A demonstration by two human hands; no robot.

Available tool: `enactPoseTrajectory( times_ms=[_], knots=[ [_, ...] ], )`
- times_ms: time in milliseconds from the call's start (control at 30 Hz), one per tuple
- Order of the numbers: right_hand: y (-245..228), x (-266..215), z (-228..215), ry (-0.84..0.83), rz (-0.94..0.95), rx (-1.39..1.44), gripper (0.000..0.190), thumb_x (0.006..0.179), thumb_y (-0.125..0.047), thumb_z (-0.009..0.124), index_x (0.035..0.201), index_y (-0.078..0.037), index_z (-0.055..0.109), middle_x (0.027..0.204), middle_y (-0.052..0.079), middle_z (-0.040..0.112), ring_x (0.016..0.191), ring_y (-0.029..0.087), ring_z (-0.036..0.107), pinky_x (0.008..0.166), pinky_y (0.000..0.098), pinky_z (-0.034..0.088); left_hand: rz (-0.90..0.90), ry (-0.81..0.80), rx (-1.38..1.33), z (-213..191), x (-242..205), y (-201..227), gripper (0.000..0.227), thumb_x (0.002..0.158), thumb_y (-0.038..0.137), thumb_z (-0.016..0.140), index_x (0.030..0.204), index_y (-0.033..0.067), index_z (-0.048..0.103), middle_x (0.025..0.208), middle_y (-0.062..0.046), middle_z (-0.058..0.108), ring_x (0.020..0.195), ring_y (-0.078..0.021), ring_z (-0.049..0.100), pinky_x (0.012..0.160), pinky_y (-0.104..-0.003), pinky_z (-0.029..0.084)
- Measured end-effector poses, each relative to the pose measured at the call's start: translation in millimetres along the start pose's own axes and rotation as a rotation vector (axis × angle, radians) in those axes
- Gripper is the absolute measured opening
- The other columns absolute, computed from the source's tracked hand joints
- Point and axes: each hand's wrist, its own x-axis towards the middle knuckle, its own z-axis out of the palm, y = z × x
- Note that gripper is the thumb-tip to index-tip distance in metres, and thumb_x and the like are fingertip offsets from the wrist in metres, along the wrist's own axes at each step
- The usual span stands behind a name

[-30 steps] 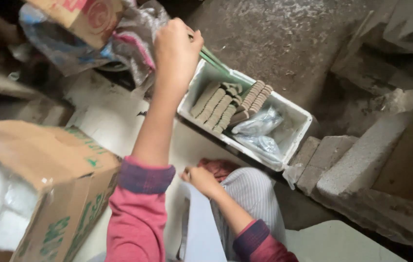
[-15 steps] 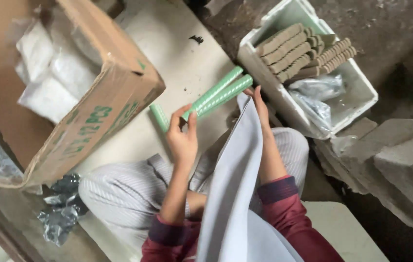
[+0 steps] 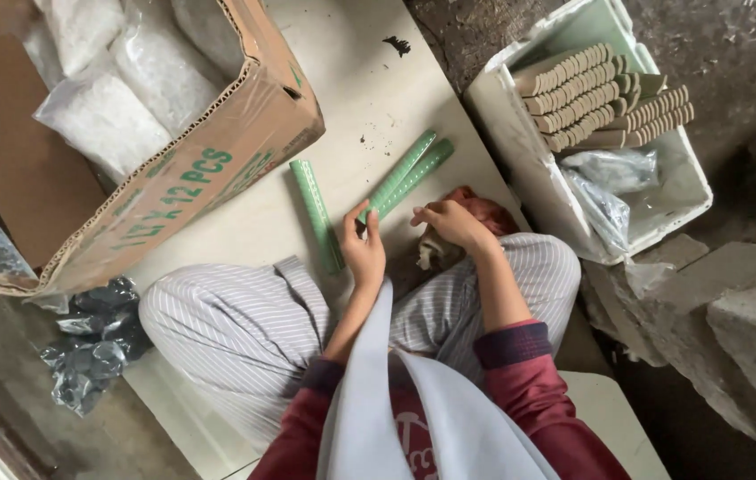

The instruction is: The person sits on the floor and wipes green cylindrical rods with a cloth. They pick up each rod, wipe it thoroughly, and place it back into a white container. The person repeats this process for several rods.

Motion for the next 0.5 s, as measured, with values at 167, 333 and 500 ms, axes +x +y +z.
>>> enactPoseTrajectory(
  times_ms=[167,333,500],
  knots=[
    [-4.2,-7.2,-2.4,0.024,-0.025,-0.041,0.044,0.094,-0.048,0.058,0.098,-0.010,0.079,0.109,0.022,0.074,0.109,0.044,0.068,0.094,0.0553,0.051,-0.006,-0.041,0.046,14.9,0.8,-15.9,0.028,0.101,0.023,0.068,0.128,0.0175,0.064,0.109,-0.017,0.074,0.096,-0.0322,0.074,0.084,-0.042,0.062],
    [-16.8,-20.4,-7.1,0.033,-0.026,0.007,0.048,0.094,-0.052,0.059,0.096,-0.008,0.078,0.107,0.025,0.074,0.109,0.045,0.068,0.095,0.0543,0.050,0.011,-0.068,0.193,24.2,5.8,-38.3,0.031,0.099,0.029,0.071,0.122,0.0129,0.059,0.106,-0.014,0.073,0.087,-0.0331,0.074,0.075,-0.041,0.062],
    [-10.7,-18.2,-9.0,0.078,-0.020,0.004,0.048,0.096,-0.052,0.058,0.094,-0.008,0.078,0.104,0.022,0.075,0.106,0.043,0.069,0.093,0.0527,0.052,0.043,-0.078,0.326,25.8,5.0,-32.3,0.035,0.096,0.031,0.074,0.124,0.0164,0.058,0.109,-0.011,0.067,0.095,-0.0348,0.072,0.077,-0.043,0.063]
  ],
)
